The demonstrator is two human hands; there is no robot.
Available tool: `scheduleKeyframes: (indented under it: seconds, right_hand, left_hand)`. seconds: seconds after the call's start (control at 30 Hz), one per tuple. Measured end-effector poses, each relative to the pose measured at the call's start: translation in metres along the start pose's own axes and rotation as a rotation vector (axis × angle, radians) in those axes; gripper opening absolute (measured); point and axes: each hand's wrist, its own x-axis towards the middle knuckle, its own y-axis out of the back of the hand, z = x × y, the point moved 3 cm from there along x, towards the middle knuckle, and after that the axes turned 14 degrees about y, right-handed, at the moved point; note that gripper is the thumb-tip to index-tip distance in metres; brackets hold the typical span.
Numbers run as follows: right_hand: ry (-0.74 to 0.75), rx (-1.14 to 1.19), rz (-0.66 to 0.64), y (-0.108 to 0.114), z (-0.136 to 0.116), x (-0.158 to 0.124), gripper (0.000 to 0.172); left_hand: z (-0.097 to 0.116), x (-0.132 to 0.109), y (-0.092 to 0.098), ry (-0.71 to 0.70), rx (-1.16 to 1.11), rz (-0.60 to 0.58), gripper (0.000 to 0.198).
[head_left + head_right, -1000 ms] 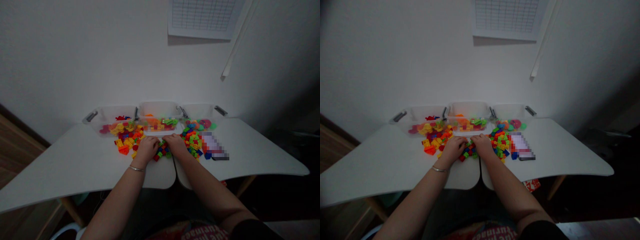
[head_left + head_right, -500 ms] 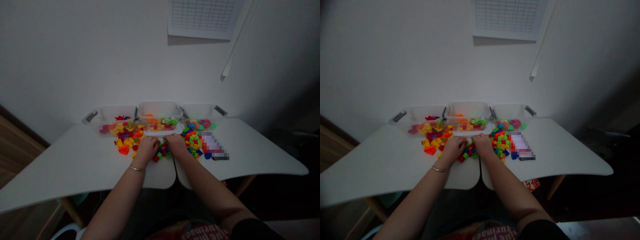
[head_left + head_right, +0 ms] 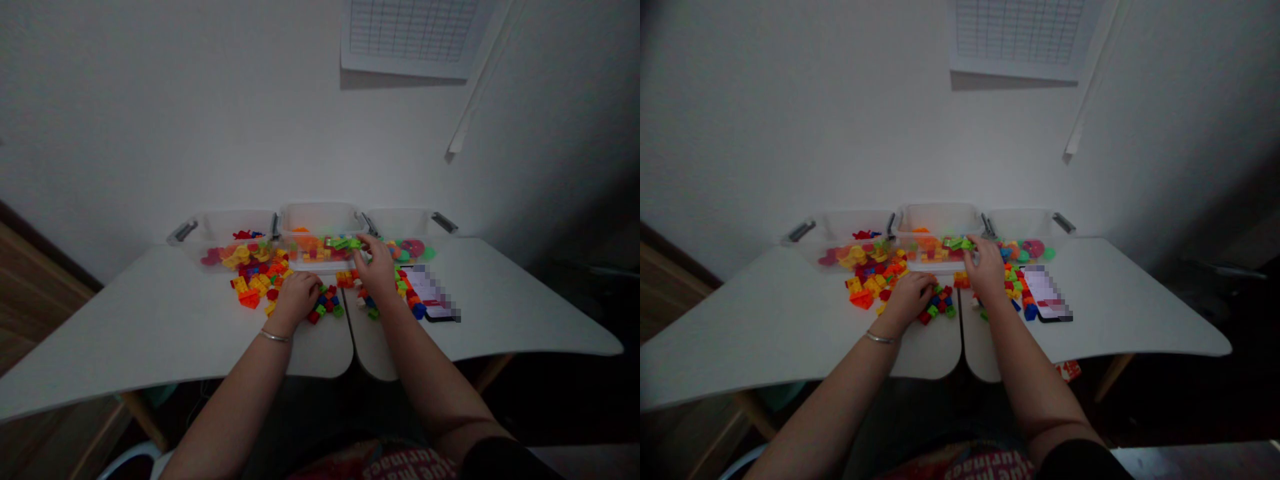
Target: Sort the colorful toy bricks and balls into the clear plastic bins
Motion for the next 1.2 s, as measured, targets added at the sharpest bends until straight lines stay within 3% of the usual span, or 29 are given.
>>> scheduleKeyframes:
  seconds: [0.2, 0.4, 0.5, 0.7, 0.97, 1.1, 1.2]
  right_hand:
    - [0.009, 0.039, 0.070, 0.007, 0.014, 0.037, 0.028]
    - [0.014, -0.111, -0.114, -0.011, 0.022, 0.050, 0.028]
    - [0.014, -0.144, -0.201, -0.021, 0.025, 0.047, 0.031]
    - [0.086, -0.143, -0.213, -0.028, 0.022, 0.034, 0.033]
    - [0.136, -0.052, -0.243, -0.018, 0.017, 0.028, 0.046]
    - [0.245, -0.053, -0.198, -0.002, -0.003, 0.014, 0.033]
    - [0.285, -0.059, -0.298, -0.001, -0.015, -0.006, 0.023]
  left_hand:
    - [0.002, 0.000, 0.002, 0.015, 0.003, -0.012, 0.019]
    - [0.002, 0.000, 0.004, 0.020, 0.011, -0.019, 0.019]
    - [0.002, -0.001, 0.004, 0.015, 0.009, -0.010, 0.019]
    - [0.001, 0.000, 0.002, 0.026, 0.011, -0.010, 0.019]
    - [0.001, 0.000, 0.002, 0.015, 0.022, -0.015, 0.019]
    - [0.001, 0.000, 0.002, 0.015, 0.025, -0.020, 0.019]
    - [0.002, 0.000, 0.004, 0.017, 0.030, -0.017, 0.018]
